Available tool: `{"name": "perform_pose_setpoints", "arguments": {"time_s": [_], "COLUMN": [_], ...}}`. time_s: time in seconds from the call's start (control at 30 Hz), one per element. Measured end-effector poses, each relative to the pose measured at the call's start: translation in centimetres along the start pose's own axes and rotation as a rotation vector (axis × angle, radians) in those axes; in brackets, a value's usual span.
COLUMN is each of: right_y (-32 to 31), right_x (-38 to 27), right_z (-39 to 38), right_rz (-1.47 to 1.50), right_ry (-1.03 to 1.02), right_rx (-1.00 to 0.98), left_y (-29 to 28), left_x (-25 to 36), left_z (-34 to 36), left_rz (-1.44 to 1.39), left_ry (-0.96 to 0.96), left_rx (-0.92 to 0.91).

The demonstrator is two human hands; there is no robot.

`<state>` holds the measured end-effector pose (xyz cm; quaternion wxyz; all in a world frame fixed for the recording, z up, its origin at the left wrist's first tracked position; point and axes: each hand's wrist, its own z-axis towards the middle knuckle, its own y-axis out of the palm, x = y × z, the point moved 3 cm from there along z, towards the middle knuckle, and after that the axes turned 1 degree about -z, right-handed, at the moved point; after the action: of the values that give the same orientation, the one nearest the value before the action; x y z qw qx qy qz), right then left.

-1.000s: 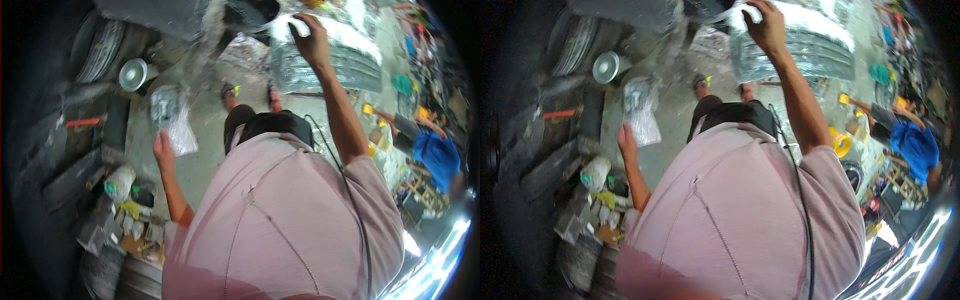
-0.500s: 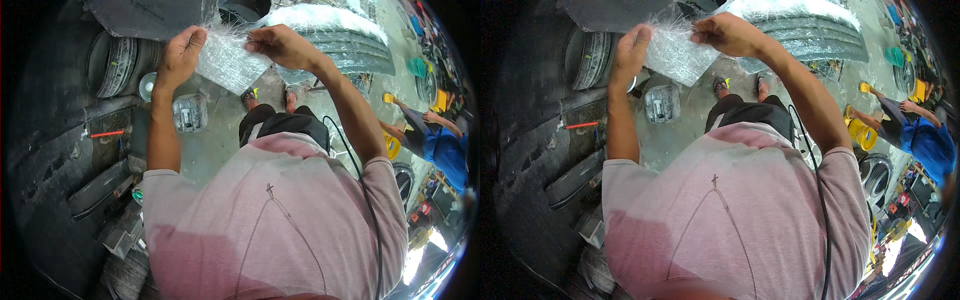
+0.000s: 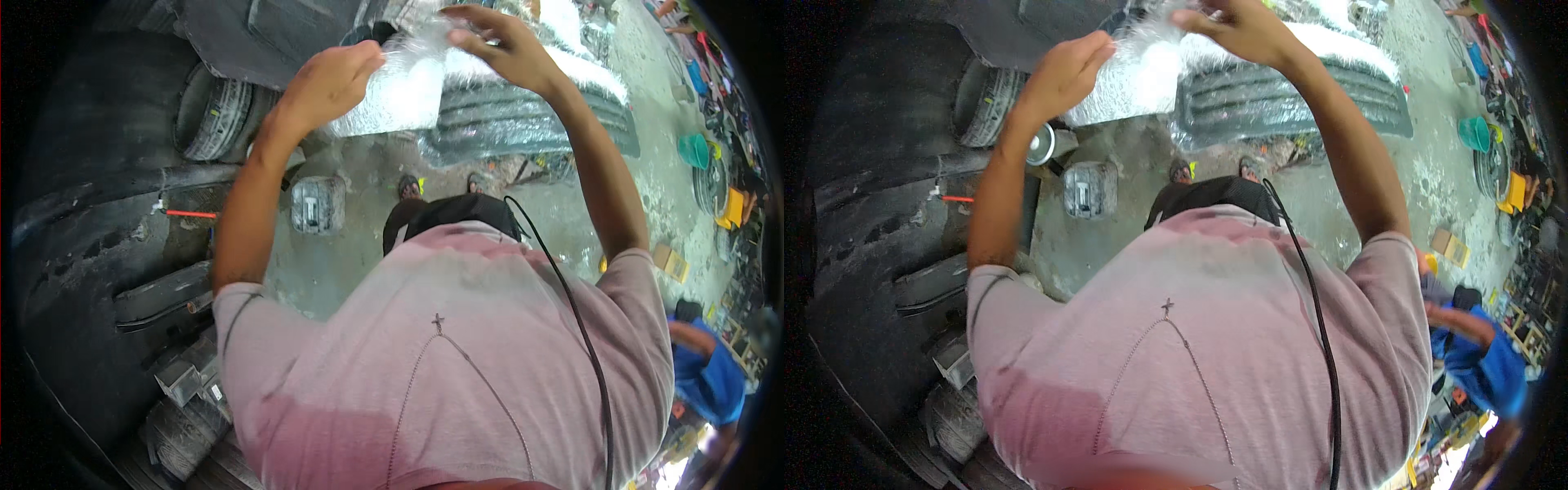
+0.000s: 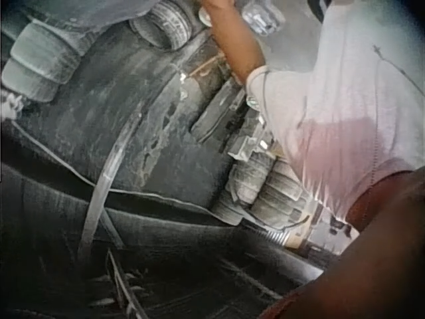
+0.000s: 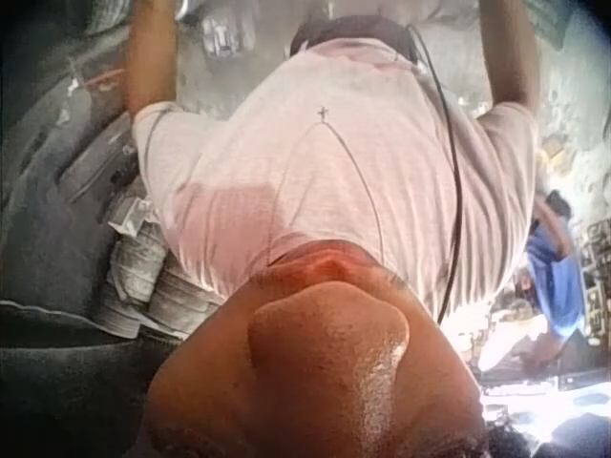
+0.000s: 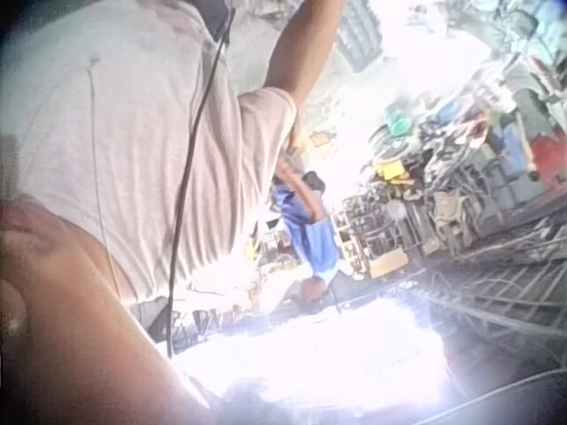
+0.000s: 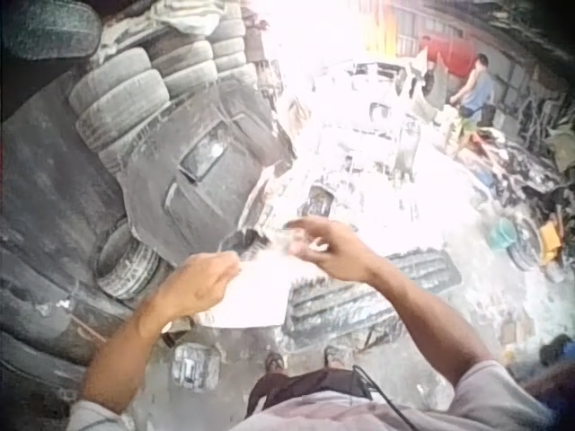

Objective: Repairing a car component by applying fiberglass sheets and resin.

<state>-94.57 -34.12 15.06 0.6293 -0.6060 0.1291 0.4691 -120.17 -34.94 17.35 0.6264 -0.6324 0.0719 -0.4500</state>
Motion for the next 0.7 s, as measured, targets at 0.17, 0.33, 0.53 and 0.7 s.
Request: {"name": "perform_pose_setpoints", "arguments": {"time_s": [0.17,0.33,0.53,0.7], "right_y": [-3.4,-3.1,-6.8,-9.2], "right_x": [3.8,4.3,4.2,4.6], "right_z": [-3.5,-2.7,-3.8,-4.6], "right_rz": [0.536,0.710,0.311,0.347], "right_ry": [0.327,0.199,-0.053,-0.025], "right_rx": [0.174,0.216,0.404,0.609], "left_y": [1.6,3.9,3.4,6.8], "left_x": [4.3,9.1,11.5,13.1], "left_z": [2.4,5.5,11.5,17.0], "left_rz": [-0.022,0.041,-0.200,0.054], "left_ry": [-0.116,-0.056,-0.149,-0.172], "left_rx": [0.274,0.192,0.143,0.285]}}
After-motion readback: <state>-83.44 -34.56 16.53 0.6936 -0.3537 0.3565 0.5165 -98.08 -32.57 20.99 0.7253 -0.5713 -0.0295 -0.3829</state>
